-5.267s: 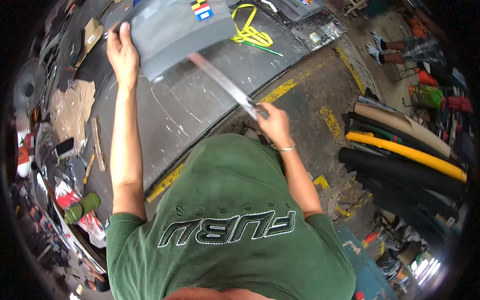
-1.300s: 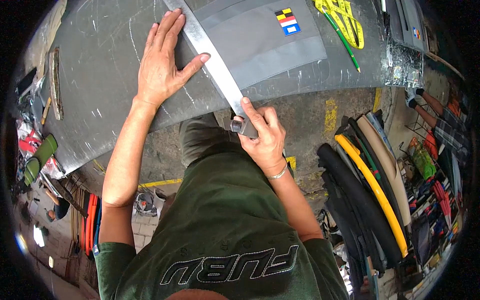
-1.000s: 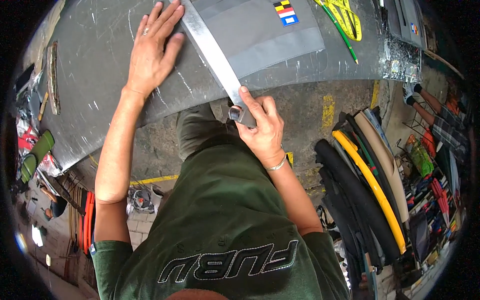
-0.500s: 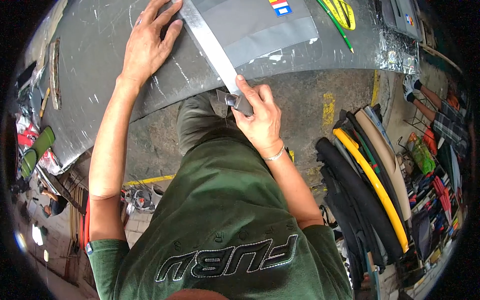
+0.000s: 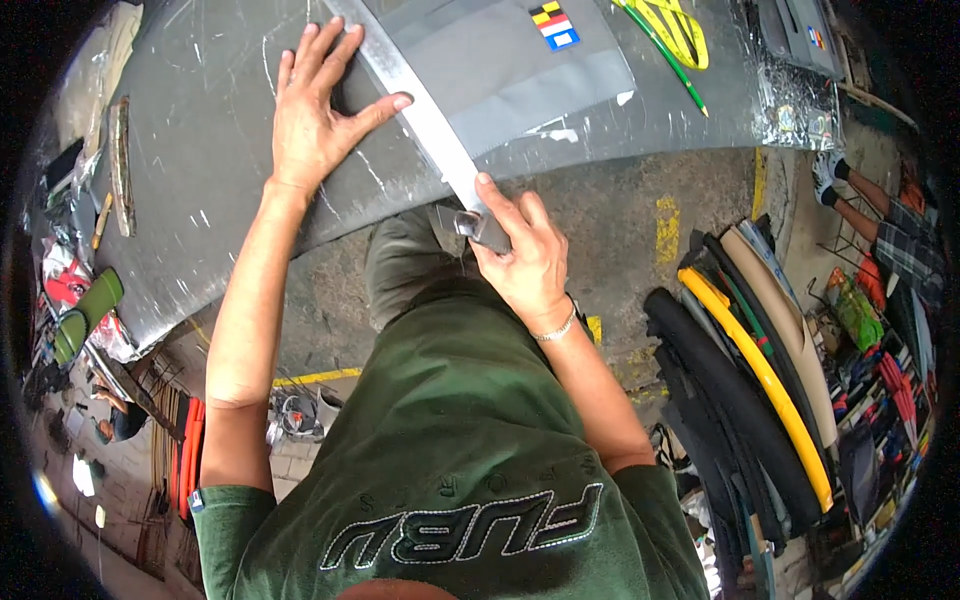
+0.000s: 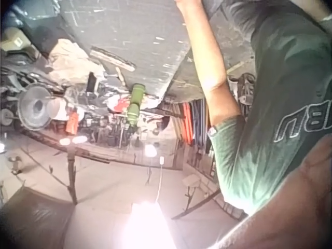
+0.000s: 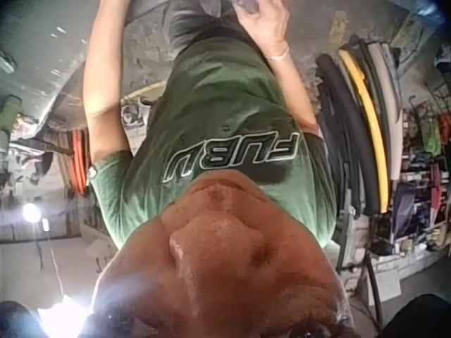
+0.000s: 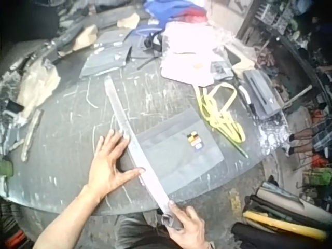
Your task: Cutting a piece of grey synthetic material using a utility knife and a metal ruler.
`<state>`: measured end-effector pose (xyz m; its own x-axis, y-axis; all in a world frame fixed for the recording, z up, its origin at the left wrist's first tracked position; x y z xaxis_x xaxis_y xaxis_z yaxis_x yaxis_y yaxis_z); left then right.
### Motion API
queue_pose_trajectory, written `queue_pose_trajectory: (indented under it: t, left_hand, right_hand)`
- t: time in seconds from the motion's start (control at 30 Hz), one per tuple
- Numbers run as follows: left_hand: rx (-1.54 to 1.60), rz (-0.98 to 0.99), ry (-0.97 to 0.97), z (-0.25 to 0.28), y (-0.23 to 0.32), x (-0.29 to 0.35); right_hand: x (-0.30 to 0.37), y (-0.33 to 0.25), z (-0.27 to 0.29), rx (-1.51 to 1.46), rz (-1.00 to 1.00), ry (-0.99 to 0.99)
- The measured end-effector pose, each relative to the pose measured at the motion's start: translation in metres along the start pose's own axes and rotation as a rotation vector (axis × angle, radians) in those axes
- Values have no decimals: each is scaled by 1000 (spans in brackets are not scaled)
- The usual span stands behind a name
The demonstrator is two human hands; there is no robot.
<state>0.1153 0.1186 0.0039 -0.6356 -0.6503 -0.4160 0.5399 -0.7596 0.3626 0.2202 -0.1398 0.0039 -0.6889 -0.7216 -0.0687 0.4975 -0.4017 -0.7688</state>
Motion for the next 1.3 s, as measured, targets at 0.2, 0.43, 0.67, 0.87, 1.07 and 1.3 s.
queue_pose_trajectory:
  t: [0.2, 0.43, 0.67, 0.87, 1.07, 1.3]
  left_hand:
    - [-40, -26, 3, -2, -1, 4]
    - [-54, -33, -3, -2, -3, 4]
    - [-26, -19, -5, -2, 0, 4]
    - [14, -39, -1, 2, 4, -1]
    - [-36, -76, -4, 10, 17, -8]
    - [-12, 131, -199, 12, 16, -15]
  right_hand:
    - [1, 1, 0, -13, 10, -2]
    - [0, 1, -1, -13, 7, 3]
    - [0, 0, -1, 6, -5, 6]
    - [-1, -1, 1, -8, 6, 12]
    - [-1, -2, -1, 13, 4, 15]
    - [-2, -3, 1, -13, -5, 6]
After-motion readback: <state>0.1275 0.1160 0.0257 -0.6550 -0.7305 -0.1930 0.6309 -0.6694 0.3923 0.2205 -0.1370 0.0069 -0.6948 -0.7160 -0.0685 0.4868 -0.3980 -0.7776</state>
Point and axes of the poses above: each hand's wrist, its own x-axis away from the middle knuckle, its own z-axis out of the back of the hand, y = z × x, the point moved 5 cm from there along -x, towards the middle knuckle, and after that the axes turned 13 degrees about y, right-handed, at the moved point
